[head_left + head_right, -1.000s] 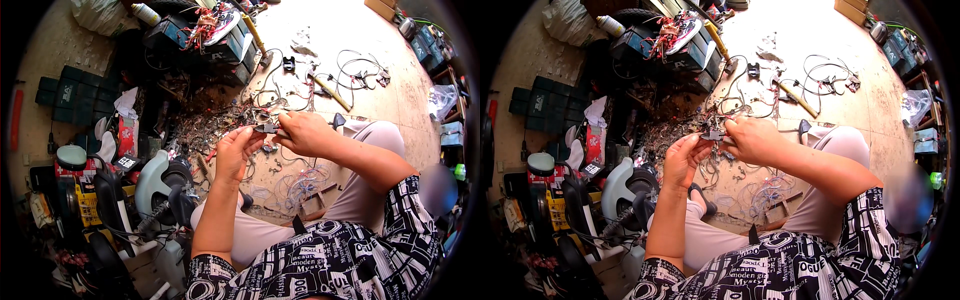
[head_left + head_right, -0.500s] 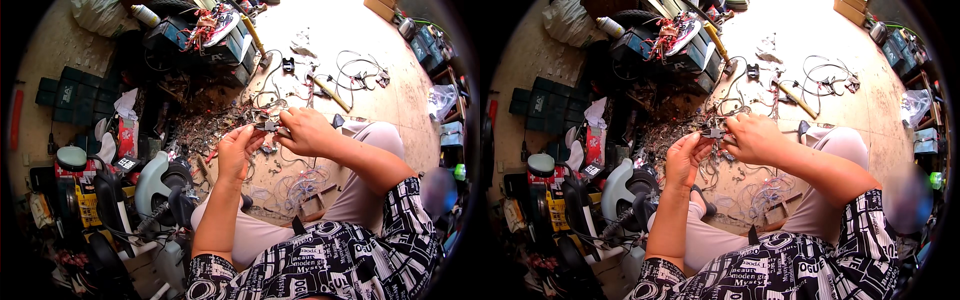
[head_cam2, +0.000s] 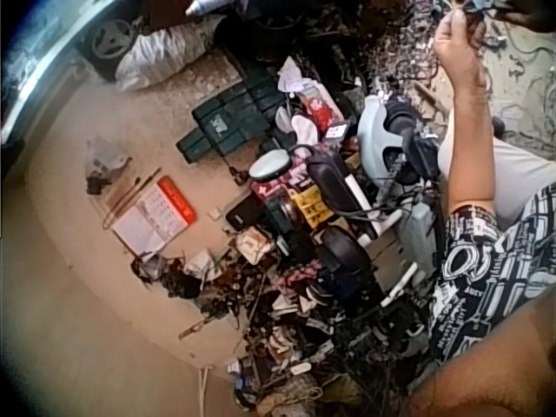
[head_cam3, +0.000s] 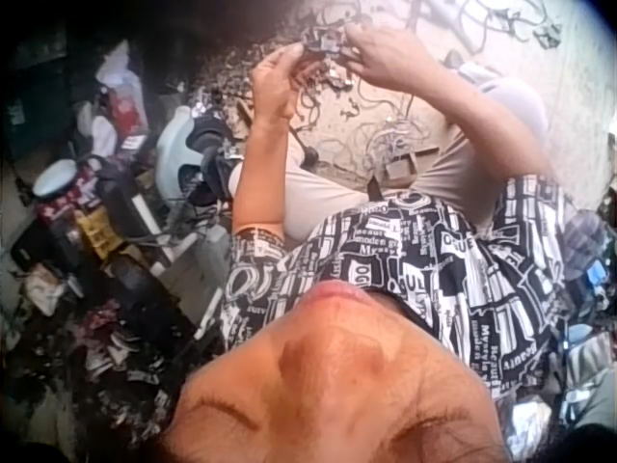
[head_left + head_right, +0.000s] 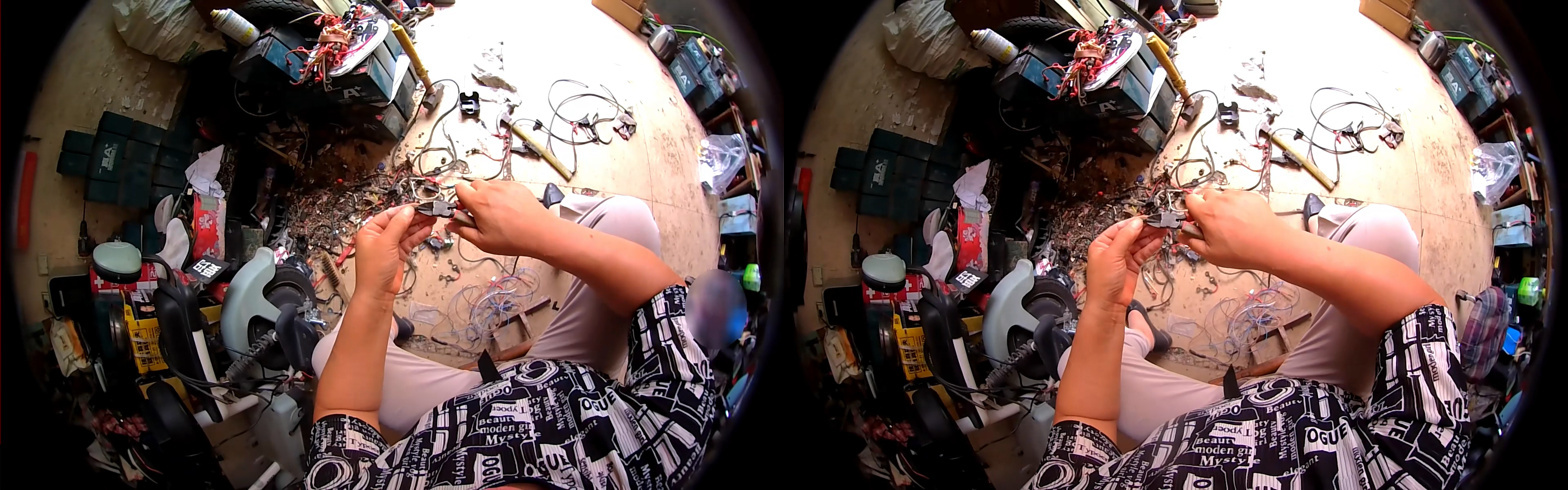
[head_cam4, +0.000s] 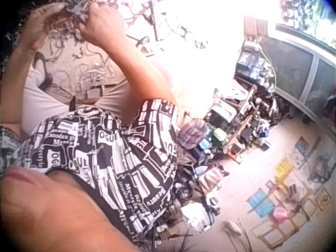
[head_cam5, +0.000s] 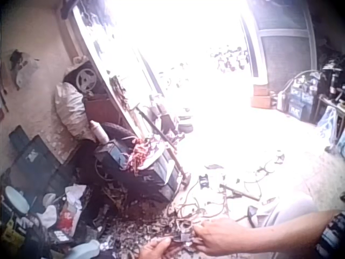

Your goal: The person uses pliers to cut and strip various colored wires from a large bundle on the floor, occasionally handling a plastic connector and a small electronic module.

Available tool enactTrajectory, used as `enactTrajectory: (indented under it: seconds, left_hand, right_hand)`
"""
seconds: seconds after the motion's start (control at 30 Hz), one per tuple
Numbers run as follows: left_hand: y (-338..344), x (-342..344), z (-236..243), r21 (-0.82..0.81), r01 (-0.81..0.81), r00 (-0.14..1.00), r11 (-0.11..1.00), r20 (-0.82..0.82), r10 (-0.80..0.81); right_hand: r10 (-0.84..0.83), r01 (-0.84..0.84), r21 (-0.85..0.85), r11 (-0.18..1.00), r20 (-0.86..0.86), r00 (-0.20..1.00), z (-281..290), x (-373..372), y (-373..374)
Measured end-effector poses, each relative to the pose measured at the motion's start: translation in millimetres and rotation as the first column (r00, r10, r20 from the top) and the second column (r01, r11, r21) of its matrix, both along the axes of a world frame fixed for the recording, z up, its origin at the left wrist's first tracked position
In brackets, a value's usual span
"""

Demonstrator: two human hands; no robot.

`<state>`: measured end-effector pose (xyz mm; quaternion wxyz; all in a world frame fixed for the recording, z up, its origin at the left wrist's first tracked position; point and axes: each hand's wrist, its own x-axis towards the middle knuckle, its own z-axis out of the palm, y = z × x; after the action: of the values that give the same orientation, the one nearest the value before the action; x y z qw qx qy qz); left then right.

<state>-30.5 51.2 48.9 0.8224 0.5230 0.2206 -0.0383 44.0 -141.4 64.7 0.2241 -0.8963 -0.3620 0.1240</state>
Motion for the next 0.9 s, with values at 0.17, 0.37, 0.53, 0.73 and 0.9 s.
enactTrajectory:
  seconds: [0.17,0.37,0.53,0.73,0.9]
  left_hand:
    - [1,-3,0,-0.003,0.008,1.0,1.0,-0.005,-0.008]
    - [0,-4,3,-0.041,0.02,1.0,0.999,-0.008,-0.02]
    - [2,-5,-2,-0.052,0.036,0.999,0.998,-0.011,-0.037]
    - [0,-3,-7,-0.094,0.025,0.998,0.995,-0.056,-0.031]
    - [-3,-2,-13,-0.039,0.011,0.997,0.999,-0.078,-0.014]
  right_hand:
    - [0.023,-0.025,-0.03,0.999,-0.063,0.998,-1,-1,0]
    - [0.043,-0.044,-0.03,0.999,-0.053,0.998,-3,-2,-1]
    - [0.03,-0.03,-0.017,0.999,-0.033,0.999,-13,-3,-1]
    - [0.044,-0.045,-0.008,0.999,-0.037,0.998,-21,-1,-3]
    - [-0.005,0.002,0.069,0.998,0.038,0.999,-30,-3,-4]
